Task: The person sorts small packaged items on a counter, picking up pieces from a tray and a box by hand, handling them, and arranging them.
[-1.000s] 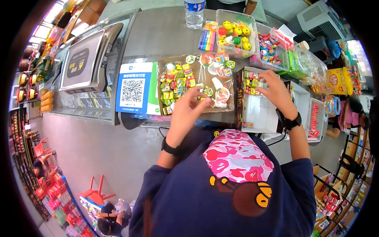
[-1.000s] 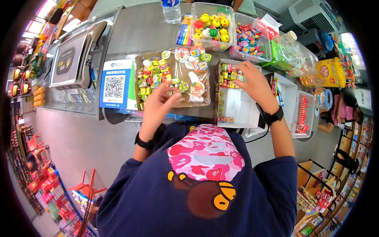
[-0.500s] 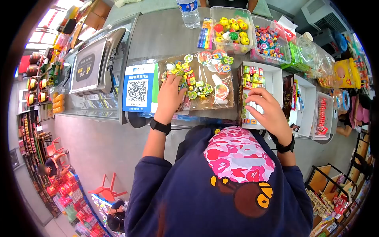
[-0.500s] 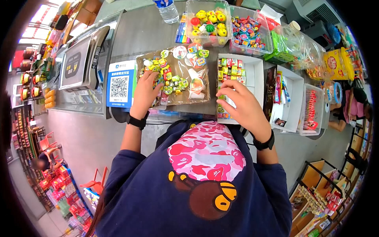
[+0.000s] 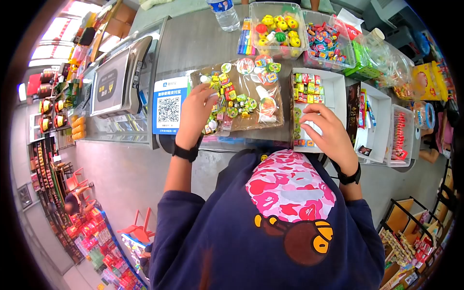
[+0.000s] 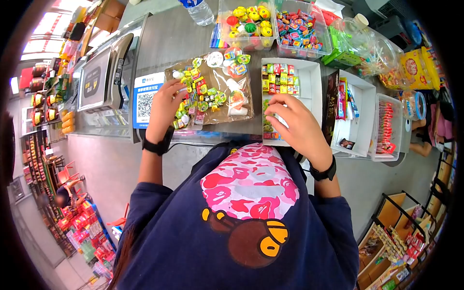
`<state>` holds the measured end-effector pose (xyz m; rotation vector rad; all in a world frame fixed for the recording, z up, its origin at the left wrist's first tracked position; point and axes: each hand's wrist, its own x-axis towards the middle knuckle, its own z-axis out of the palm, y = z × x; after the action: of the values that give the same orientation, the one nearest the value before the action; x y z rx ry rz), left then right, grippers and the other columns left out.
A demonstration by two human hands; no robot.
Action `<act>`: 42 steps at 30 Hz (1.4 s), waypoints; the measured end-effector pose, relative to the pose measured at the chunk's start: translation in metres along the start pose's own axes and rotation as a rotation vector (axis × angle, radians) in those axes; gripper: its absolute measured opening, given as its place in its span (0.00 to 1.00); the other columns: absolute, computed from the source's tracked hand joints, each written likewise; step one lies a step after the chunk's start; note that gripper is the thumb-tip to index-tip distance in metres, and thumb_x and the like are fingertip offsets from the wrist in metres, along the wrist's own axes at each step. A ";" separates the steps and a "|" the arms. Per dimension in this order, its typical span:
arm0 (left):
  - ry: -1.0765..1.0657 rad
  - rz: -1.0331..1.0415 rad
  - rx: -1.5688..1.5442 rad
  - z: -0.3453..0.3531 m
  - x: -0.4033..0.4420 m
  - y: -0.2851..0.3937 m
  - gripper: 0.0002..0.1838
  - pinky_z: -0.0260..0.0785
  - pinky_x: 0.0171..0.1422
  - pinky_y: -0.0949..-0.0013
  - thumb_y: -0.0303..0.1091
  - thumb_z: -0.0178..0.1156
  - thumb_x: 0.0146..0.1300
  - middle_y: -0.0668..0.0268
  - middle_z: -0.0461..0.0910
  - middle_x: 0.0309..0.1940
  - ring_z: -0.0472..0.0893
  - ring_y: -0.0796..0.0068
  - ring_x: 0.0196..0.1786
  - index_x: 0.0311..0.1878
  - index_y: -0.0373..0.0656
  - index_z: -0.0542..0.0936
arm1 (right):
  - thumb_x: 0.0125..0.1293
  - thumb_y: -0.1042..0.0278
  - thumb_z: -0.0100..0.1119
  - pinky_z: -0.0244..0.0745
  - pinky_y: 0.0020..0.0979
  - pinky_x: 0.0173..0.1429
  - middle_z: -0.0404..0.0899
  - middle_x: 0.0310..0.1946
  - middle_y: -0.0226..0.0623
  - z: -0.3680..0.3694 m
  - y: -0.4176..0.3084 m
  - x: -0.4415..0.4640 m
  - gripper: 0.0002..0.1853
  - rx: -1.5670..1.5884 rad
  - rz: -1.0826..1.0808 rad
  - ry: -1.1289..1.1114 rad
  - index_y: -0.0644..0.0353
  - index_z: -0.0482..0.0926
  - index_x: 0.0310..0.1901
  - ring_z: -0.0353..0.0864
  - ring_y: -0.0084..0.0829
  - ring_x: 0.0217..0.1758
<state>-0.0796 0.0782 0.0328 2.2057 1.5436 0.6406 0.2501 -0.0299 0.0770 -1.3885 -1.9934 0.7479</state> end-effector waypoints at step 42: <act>-0.484 -0.326 -1.055 0.055 -0.039 0.087 0.13 0.76 0.54 0.74 0.26 0.63 0.64 0.57 0.84 0.46 0.84 0.75 0.45 0.50 0.30 0.82 | 0.61 0.75 0.61 0.80 0.27 0.41 0.84 0.36 0.42 0.004 0.069 0.013 0.11 0.313 0.520 -0.366 0.71 0.79 0.44 0.87 0.29 0.36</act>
<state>0.0072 0.0103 0.0287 1.1585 0.9271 0.5618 0.2860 0.0030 0.0257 -1.6789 -1.6643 1.5713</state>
